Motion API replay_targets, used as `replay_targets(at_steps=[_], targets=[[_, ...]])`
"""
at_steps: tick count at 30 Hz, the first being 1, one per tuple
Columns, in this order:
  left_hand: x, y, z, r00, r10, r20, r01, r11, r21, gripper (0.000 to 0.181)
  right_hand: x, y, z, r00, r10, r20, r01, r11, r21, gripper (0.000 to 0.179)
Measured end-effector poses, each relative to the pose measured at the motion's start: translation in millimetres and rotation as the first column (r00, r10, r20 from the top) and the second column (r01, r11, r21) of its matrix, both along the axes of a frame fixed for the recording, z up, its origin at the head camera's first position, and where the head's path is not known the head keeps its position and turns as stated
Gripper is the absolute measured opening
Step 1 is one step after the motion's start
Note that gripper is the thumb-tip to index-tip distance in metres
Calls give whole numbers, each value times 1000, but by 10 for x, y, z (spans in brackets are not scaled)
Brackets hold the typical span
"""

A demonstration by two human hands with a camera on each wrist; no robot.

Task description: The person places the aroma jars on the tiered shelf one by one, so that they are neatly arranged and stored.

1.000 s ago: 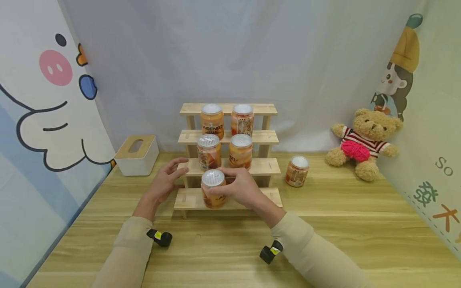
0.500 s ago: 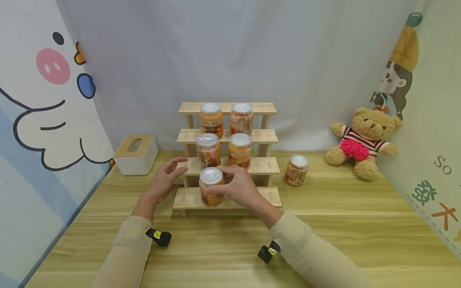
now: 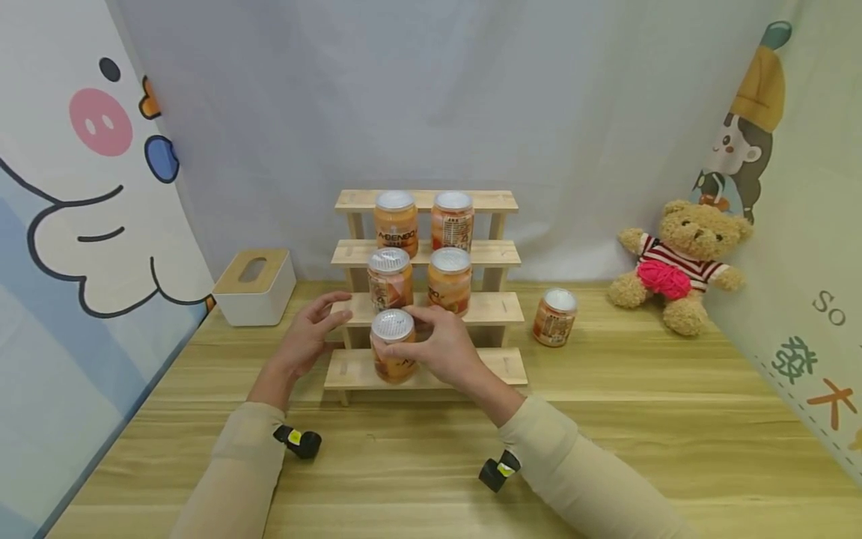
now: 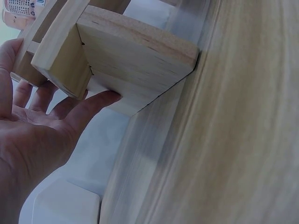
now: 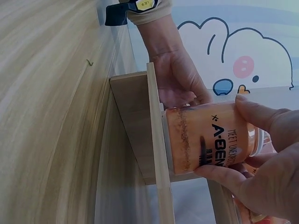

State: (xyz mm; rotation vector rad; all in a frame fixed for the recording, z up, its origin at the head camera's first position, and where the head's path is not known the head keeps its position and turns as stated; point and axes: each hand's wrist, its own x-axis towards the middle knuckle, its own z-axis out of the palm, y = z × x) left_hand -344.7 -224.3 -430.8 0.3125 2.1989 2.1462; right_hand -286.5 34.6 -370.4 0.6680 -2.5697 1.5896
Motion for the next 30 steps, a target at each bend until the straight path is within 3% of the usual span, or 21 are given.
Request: replay_targets(at_steps=[15,23,30], targets=[[-5,-5,1,1000,-9,9,9,1000,16,46,134,118,79,994,-38,-104,39,999,16,69],[5,0,19,1000,-11,4,11,1000,16,45,255,485,276,995,-48,-92,47,999,-5,53],[7,5,1,1000,-16,1,16,1000,20,46,197,912,400,993,-79,-86,77,997,-23,41]])
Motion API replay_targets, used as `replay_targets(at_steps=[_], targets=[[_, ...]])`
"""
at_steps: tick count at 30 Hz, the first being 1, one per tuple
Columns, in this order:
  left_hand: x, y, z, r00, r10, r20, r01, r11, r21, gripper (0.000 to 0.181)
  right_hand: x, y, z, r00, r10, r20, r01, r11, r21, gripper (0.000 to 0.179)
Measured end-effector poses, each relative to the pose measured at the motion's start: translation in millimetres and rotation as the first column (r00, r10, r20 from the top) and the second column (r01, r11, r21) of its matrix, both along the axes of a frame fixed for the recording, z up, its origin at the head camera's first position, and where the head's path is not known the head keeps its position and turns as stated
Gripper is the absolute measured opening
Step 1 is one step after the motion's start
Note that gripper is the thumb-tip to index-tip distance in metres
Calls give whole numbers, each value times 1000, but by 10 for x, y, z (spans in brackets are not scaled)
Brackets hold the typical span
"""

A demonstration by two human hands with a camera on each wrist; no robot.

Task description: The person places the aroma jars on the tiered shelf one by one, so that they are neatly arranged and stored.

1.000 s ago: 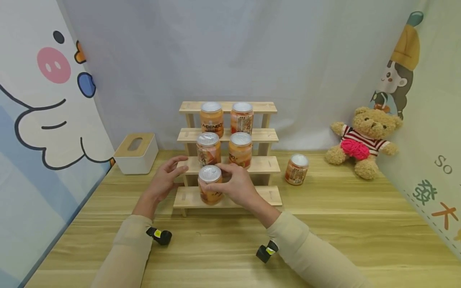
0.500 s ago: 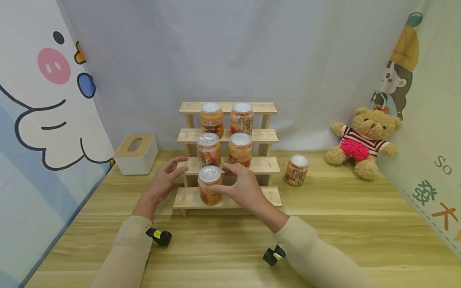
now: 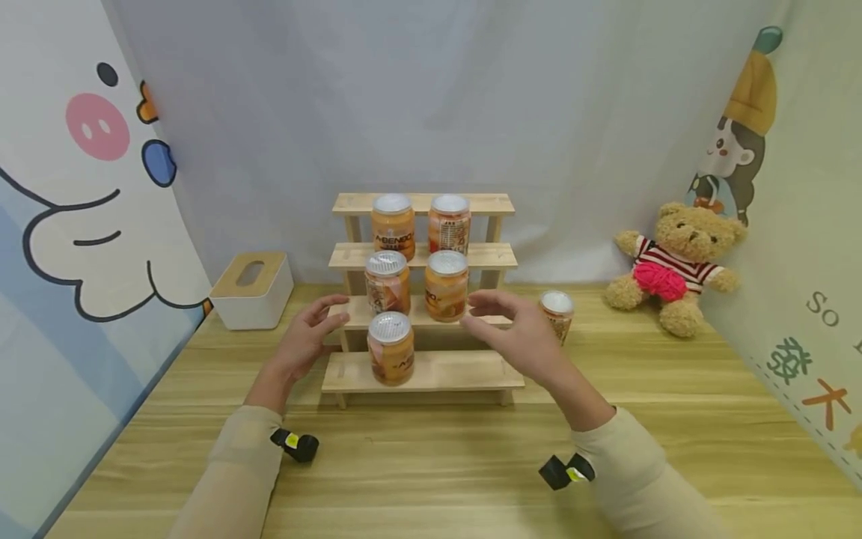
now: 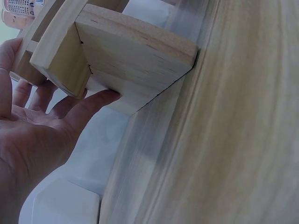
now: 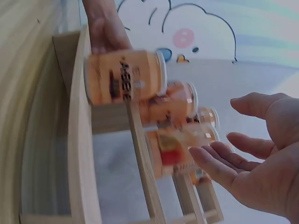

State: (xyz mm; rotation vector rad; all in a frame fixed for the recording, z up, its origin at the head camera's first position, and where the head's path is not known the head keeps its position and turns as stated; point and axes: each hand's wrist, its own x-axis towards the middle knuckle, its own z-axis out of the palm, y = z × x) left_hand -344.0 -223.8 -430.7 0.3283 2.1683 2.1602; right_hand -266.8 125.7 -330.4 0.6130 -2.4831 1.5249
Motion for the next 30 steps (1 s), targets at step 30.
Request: replay_targets(at_steps=[30], targets=[[10,3,3,1000,2,8,-2,1000,3,45,-755,1176,-448,935,-353,-3,353,935,-23,57]])
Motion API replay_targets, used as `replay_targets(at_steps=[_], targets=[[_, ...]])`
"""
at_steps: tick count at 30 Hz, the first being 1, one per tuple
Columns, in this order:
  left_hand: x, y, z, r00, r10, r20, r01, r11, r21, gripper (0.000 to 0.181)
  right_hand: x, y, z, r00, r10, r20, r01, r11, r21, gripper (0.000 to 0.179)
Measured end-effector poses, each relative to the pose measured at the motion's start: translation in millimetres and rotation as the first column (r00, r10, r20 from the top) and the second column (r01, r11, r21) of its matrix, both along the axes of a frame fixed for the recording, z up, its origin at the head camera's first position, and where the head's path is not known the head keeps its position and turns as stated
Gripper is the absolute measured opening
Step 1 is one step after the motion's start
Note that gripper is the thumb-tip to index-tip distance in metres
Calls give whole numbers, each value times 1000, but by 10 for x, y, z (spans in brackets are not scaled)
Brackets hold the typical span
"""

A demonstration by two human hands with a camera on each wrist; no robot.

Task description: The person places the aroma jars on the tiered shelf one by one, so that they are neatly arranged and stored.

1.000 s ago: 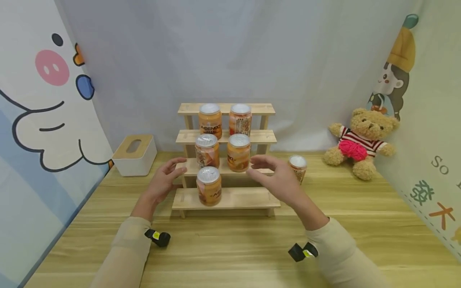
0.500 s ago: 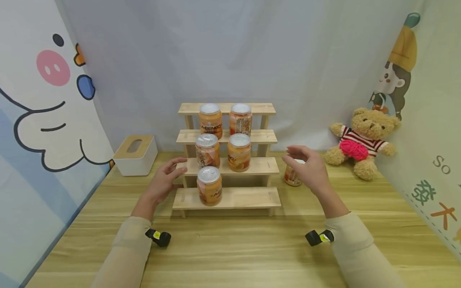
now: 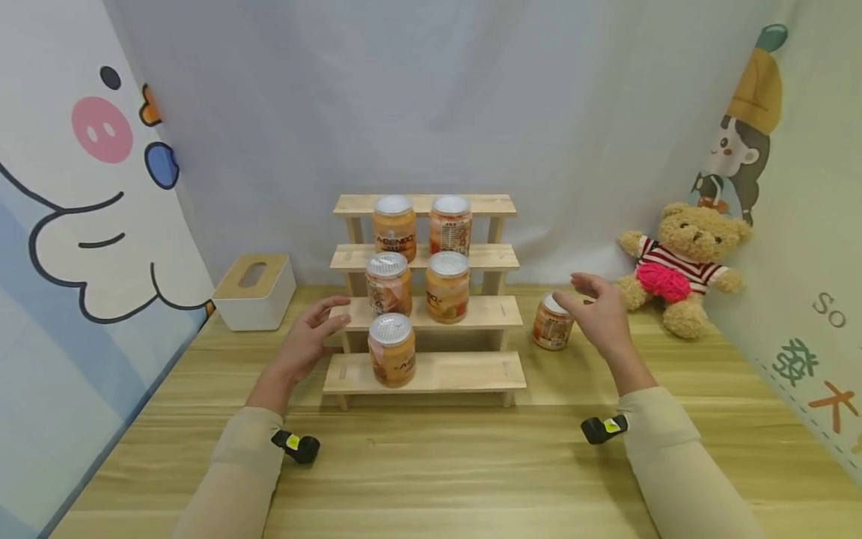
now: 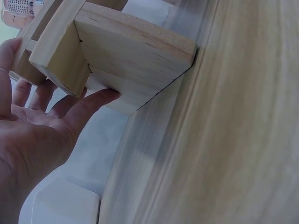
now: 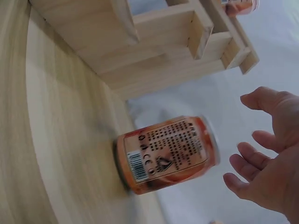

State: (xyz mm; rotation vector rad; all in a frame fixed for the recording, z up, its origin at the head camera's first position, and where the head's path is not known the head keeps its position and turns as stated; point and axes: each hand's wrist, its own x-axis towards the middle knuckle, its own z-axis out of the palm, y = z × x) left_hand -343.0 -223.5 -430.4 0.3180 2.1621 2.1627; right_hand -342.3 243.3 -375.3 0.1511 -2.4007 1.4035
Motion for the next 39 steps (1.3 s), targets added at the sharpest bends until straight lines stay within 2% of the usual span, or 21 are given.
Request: replay_targets(at_steps=[8,12,24,31,39], targets=[[11,-21,-5,1000,-12,-3,12,1000,8,43,-165,63,-200,995,24,93,-20,999,-46,79],[18,-13,21,1000,-13,-6,13,1000,8,45,-203,85,-277,990,50,130,-43,998,-55,84],[10,-19,37,1000,-16,-6,16,1000,15,45,-267,88,-425,975,90,203,-68,991,-111,78],[10,-12,34,1000,-7,0,7,1000,12,45,-279,70,-519,976,81,202,-54,990,-133,70],[8,-4,26,1000,-10,2,10,1000,16,45,-253,62,-589,983,44,176,-2,973,-230,66]])
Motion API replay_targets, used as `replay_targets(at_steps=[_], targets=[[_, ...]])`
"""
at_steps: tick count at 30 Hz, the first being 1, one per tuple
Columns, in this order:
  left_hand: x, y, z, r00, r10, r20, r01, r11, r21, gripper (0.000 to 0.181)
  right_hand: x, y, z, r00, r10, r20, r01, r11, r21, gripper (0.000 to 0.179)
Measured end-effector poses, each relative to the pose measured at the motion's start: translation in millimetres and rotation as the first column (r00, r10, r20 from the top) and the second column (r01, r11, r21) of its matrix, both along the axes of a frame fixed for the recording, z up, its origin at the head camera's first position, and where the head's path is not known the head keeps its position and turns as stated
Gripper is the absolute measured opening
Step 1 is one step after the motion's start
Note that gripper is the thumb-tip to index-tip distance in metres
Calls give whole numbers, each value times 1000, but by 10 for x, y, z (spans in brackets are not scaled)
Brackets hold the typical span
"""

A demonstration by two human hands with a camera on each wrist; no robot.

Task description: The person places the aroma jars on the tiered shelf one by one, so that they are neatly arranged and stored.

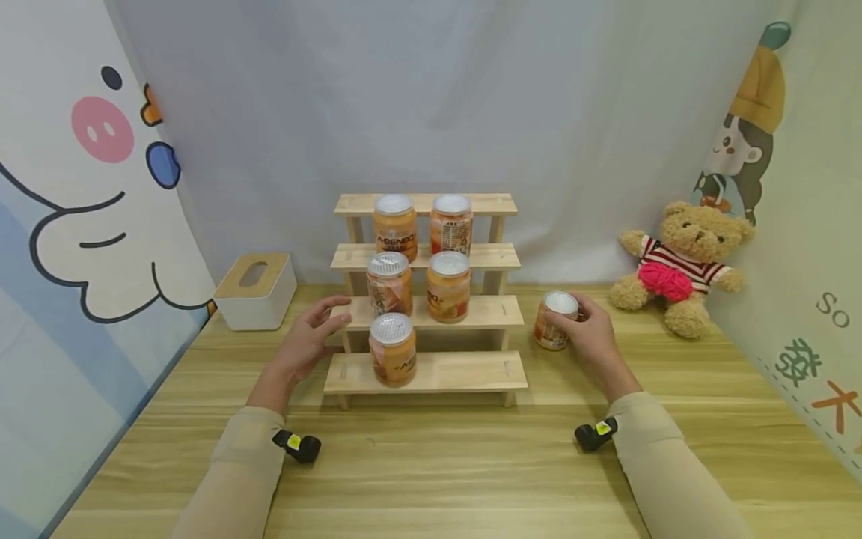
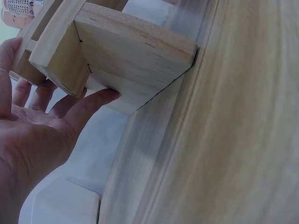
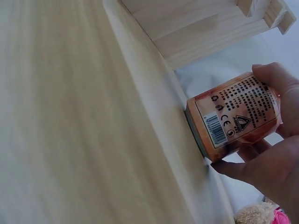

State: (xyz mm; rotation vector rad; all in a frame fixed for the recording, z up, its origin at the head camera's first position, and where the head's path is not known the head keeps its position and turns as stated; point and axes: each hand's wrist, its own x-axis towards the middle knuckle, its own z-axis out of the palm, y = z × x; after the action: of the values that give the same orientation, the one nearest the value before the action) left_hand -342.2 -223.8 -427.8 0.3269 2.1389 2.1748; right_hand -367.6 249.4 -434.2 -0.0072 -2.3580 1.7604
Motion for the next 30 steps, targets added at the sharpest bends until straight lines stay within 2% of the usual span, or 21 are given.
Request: replay_targets(at_steps=[5,9,12,22,26,30], targets=[[-15,5,-15,1000,7,5,-7,1000,-3,46,52,-7,46,1000,-19,-5,18,998,-67,64],[-17,-3,-20,1000,10,9,-10,1000,4,45,102,16,169,1000,-24,-16,24,999,21,64],[-10,-7,-22,1000,8,4,-8,1000,5,45,142,35,289,999,7,-48,-4,997,71,63],[1,-12,-51,1000,9,10,-9,1000,4,40,299,40,650,988,143,-65,-136,985,107,64],[-6,-12,-43,1000,13,6,-13,1000,4,40,375,2,801,980,170,-107,-160,983,95,60],[-14,-10,-31,1000,8,2,-8,1000,-3,42,471,-31,950,975,167,-149,-151,982,110,57]])
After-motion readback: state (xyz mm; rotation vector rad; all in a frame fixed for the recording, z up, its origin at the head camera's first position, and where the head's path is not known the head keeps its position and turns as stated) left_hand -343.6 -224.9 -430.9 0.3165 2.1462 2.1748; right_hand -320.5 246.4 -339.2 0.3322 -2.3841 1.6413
